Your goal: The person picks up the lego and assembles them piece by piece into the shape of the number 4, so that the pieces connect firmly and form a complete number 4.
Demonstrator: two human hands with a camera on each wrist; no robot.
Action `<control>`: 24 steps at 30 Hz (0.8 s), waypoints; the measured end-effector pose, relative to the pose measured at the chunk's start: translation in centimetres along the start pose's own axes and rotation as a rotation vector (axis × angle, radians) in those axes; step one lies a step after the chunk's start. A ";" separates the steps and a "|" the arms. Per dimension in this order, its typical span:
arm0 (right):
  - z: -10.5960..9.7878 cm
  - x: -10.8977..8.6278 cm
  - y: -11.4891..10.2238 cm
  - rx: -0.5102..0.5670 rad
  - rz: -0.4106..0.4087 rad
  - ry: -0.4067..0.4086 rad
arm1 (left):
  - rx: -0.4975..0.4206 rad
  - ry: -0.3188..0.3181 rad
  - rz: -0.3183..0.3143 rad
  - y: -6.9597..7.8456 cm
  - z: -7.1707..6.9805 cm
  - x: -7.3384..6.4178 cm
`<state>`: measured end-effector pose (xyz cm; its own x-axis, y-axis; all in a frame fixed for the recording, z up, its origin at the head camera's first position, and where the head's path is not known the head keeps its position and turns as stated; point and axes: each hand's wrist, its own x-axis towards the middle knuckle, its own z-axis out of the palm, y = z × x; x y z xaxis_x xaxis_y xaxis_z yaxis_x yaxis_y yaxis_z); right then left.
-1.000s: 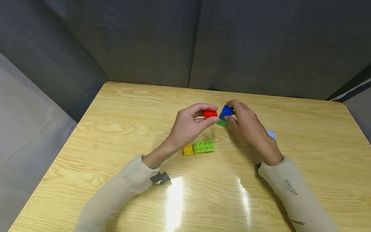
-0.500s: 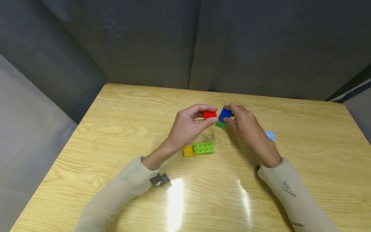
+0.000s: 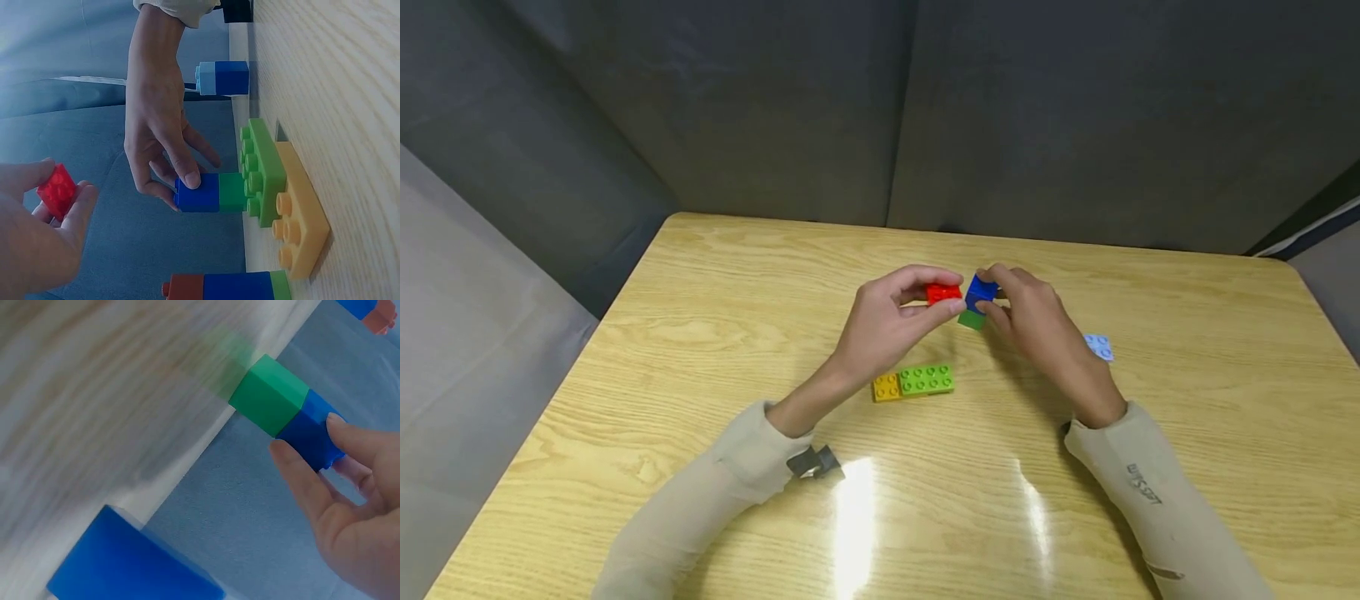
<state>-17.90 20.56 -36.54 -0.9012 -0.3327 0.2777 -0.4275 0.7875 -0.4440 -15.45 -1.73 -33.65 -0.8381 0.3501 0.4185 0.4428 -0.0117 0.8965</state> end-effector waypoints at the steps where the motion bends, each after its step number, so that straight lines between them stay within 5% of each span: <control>1: 0.0 0.0 -0.1 0.001 0.011 -0.001 | 0.001 -0.001 0.003 0.0 0.0 0.0; 4: 0.0 0.1 -0.4 -0.001 0.066 -0.033 | 0.002 0.000 0.014 0.1 -0.1 0.1; 12: 0.2 0.0 -0.4 0.083 0.250 -0.274 | -0.036 0.008 -0.028 0.0 -0.1 0.1; 24: -2.4 0.1 -1.7 0.280 0.245 -0.200 | -0.081 0.088 0.032 0.2 -1.4 0.7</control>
<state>-17.07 20.40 -33.70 -0.9628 -0.2691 -0.0236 -0.1767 0.6934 -0.6986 -16.39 -2.78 -33.02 -0.8501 0.2649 0.4551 0.4456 -0.0986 0.8898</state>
